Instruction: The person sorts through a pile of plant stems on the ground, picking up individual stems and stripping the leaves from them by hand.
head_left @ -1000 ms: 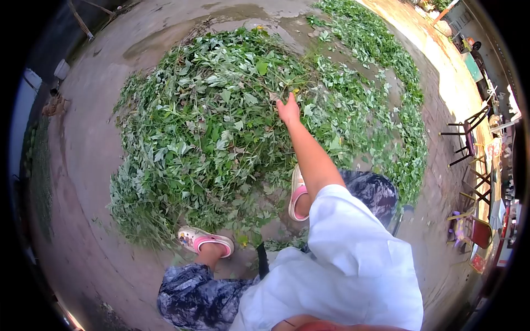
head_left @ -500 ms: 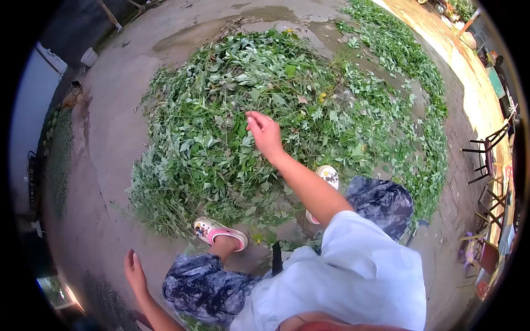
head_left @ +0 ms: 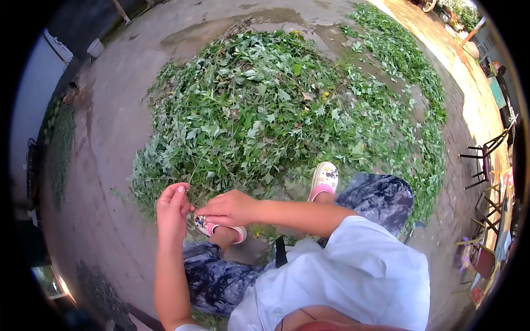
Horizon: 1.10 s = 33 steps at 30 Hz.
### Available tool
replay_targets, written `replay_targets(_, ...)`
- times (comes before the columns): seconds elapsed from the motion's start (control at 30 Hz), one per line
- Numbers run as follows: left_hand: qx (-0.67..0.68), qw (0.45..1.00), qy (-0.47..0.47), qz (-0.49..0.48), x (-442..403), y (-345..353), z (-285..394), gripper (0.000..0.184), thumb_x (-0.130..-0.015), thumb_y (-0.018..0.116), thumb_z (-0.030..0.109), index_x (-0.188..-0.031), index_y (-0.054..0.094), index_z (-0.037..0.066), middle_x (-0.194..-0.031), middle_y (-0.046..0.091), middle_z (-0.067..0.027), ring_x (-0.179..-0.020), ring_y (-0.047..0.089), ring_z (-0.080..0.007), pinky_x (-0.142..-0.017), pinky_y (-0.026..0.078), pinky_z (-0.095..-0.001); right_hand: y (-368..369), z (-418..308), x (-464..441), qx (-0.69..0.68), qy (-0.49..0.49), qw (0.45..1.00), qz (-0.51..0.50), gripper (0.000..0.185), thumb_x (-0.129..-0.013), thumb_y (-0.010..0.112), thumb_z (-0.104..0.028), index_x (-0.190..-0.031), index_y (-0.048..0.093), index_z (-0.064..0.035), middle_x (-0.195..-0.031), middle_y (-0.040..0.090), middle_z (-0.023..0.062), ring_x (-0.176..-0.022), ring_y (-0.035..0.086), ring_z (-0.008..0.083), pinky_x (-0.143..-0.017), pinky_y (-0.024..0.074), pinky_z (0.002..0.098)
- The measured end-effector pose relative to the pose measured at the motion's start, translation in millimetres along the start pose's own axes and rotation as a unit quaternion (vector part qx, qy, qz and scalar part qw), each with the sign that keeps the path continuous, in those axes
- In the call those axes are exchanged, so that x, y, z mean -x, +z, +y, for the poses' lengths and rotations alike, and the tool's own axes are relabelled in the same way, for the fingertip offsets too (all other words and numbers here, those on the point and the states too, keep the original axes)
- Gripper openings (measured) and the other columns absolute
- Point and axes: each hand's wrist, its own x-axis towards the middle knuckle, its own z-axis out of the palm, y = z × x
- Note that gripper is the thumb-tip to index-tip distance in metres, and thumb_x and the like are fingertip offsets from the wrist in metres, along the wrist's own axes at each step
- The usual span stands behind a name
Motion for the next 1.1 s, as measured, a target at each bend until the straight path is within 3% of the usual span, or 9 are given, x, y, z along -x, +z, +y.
replay_targets(0.1, -0.097, 0.979, 0.147, 0.105, 33, -23, 34, 0.015, -0.087, 0.049, 0.016, -0.085, 0.054, 0.002, -0.053, 0.034, 0.0061, -0.045, 0.027, -0.0034, -0.045, 0.028, -0.0199, -15, 16, -2, -0.163, 0.063, 0.983, 0.062, 0.02, -0.081, 0.054, -0.017, -0.098, 0.06, -0.0075, -0.09, 0.059, 0.0073, -0.073, 0.058, 0.023, -0.065, 0.0474, 0.0304)
replay_targets(0.27, -0.138, 0.917, 0.198, 0.316, 126, -160, 55, 0.02, -0.089, 0.047, 0.024, -0.084, 0.051, 0.004, -0.053, 0.023, 0.0082, -0.043, 0.02, 0.0005, -0.039, 0.015, -0.0172, -26, 101, 2, -0.05, 0.272, 0.938, 0.208, 0.016, -0.079, 0.056, -0.017, -0.086, 0.062, -0.0038, -0.081, 0.058, 0.0097, -0.067, 0.056, 0.0235, -0.06, 0.045, 0.0311)
replay_targets(0.47, -0.214, 0.883, -0.075, 0.412, 351, -377, -59, 0.031, -0.085, 0.051, 0.034, -0.076, 0.056, 0.004, -0.053, 0.042, 0.0014, -0.049, 0.041, -0.0063, -0.044, 0.032, -0.0209, -46, 178, -11, 0.084, 0.327, 0.919, 0.204, 0.015, -0.077, 0.056, -0.016, -0.086, 0.061, -0.0064, -0.085, 0.058, 0.0111, -0.075, 0.056, 0.0285, -0.068, 0.0455, 0.0364)
replay_targets(0.53, -0.153, 0.803, -0.248, 0.52, 352, -317, -50, 0.018, -0.082, 0.055, 0.028, -0.073, 0.052, 0.013, -0.06, 0.04, 0.0044, -0.053, 0.039, -0.0076, -0.045, 0.03, -0.0232, -45, 199, -21, 0.152, 0.348, 0.898, 0.224, 0.016, -0.077, 0.056, -0.02, -0.085, 0.062, -0.007, -0.084, 0.059, 0.0113, -0.076, 0.057, 0.0288, -0.069, 0.0457, 0.0369)
replay_targets(0.7, -0.443, 0.677, -0.529, 0.257, 421, -370, -149, 0.024, -0.083, 0.053, 0.029, -0.079, 0.055, 0.006, -0.061, 0.047, -0.0027, -0.057, 0.046, -0.013, -0.051, 0.036, -0.0274, -27, 237, -35, 0.041, 0.544, 0.833, 0.09, 0.043, -0.075, 0.056, -0.047, -0.08, 0.064, -0.0052, -0.077, 0.063, 0.0127, -0.075, 0.061, 0.0277, -0.07, 0.0467, 0.0371)
replay_targets(0.73, -0.479, 0.669, -0.522, 0.224, 416, -379, -157, 0.025, -0.083, 0.052, 0.029, -0.08, 0.055, 0.004, -0.061, 0.048, -0.0041, -0.058, 0.047, -0.0141, -0.052, 0.037, -0.0282, -9, 254, -33, -0.081, 0.553, 0.822, 0.107, 0.033, -0.075, 0.062, -0.036, -0.075, 0.061, -0.0027, -0.061, 0.058, 0.0049, -0.048, 0.051, 0.0162, -0.047, 0.0418, 0.0304)
replay_targets(0.87, -0.578, 0.757, -0.202, 0.23, 359, -444, -172, 0.033, -0.084, 0.051, 0.03, -0.085, 0.058, -0.001, -0.062, 0.054, -0.0097, -0.061, 0.053, -0.0185, -0.056, 0.042, -0.0315, 19, 213, -44, -0.335, 0.492, 0.785, 0.175, 0.019, -0.078, 0.06, -0.02, -0.073, 0.06, -0.0021, -0.055, 0.053, 0.0012, -0.04, 0.041, 0.0076, -0.037, 0.0321, 0.0235)
replay_targets(0.9, -0.61, 0.709, -0.134, 0.328, 299, -380, -133, 0.032, -0.084, 0.048, 0.024, -0.09, 0.058, -0.005, -0.08, 0.061, -0.0167, -0.072, 0.056, -0.0204, -0.068, 0.044, -0.0327, 22, 200, -46, -0.319, 0.457, 0.813, 0.166, 0.019, -0.081, 0.058, -0.02, -0.075, 0.06, -0.0022, -0.055, 0.052, 0.0014, -0.041, 0.042, 0.0083, -0.04, 0.0345, 0.0244)
replay_targets(1.1, -0.347, 0.905, 0.11, 0.219, 98, -152, 11, 0.028, -0.089, 0.047, 0.018, -0.108, 0.053, -0.001, -0.106, 0.056, -0.0076, -0.099, 0.051, -0.0148, -0.089, 0.037, -0.0271, 3, 88, -46, -0.205, 0.311, 0.917, 0.144, 0.019, -0.082, 0.056, -0.019, -0.082, 0.06, 0.0, -0.065, 0.057, 0.0046, -0.054, 0.05, 0.0107, -0.051, 0.0399, 0.0255)
